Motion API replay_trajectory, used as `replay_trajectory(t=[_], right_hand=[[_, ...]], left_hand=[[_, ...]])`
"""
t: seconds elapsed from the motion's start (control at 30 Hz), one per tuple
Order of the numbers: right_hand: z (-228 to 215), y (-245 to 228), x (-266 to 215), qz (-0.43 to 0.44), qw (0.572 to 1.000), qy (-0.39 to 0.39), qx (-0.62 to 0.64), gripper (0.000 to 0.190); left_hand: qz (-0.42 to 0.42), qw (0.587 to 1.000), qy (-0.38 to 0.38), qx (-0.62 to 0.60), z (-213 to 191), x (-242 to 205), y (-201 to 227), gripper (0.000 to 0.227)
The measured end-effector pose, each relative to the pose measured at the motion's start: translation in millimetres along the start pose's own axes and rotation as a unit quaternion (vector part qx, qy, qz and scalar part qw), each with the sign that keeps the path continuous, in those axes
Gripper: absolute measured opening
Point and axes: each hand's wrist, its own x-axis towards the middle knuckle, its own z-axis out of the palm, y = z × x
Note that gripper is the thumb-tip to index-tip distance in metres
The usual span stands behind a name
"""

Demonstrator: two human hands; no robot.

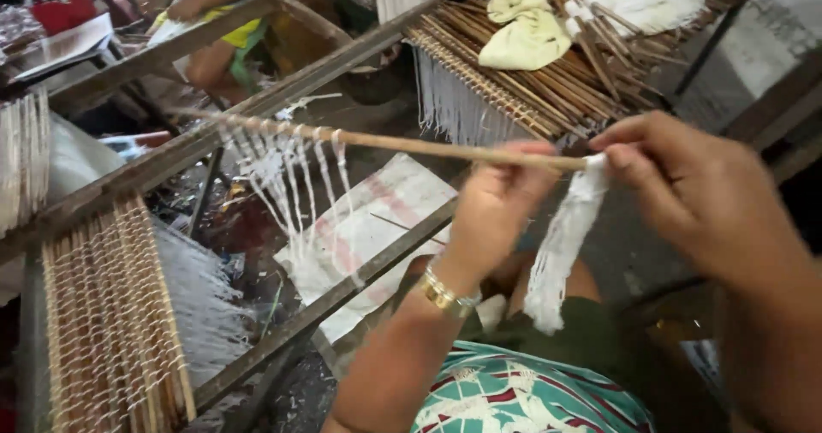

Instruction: Wrapping and securing white cotton threads onto a wooden stick held in a frame.

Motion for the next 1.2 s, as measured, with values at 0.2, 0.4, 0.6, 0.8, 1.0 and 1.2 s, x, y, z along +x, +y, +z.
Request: replay_trajectory(t=[0.2,0.4,0.6,0.8,1.0,1.2], right_hand=[[19.0,5.9,-5.1,0.0,0.999,0.045,0.018,0.02],[29.6,5.0,-2.6,-0.018,0.993,0.061,0.096,0.015],[32.7,-0.4,-3.3,-0.049,0.99,0.051,0.124,0.021],[37.9,3.7,-6.9,-0.036,0.986,0.056,0.153,0.021],[40.0,-1.1,-6.9,-0.044,0.983,0.041,0.175,0.019],[43.1,-4.2,-11.6,-0.052,0.979,0.027,0.195,0.02]], left_hand=[[0.141,0.973,-0.034,0.178,-1.4,-5.3,-10.7,0.024],[0.059,0.998,-0.032,-0.004,3.9,-13.0,-4.6,0.028],[0.175,0.972,-0.029,0.156,1.2,-15.9,-4.6,0.022],[0.073,0.996,0.028,-0.031,-5.7,-17.5,-15.6,0.027],[0.033,0.997,-0.042,0.063,1.6,-22.2,-1.1,0.029],[0.122,0.989,-0.014,0.082,-3.4,-23.8,-10.5,0.026]])
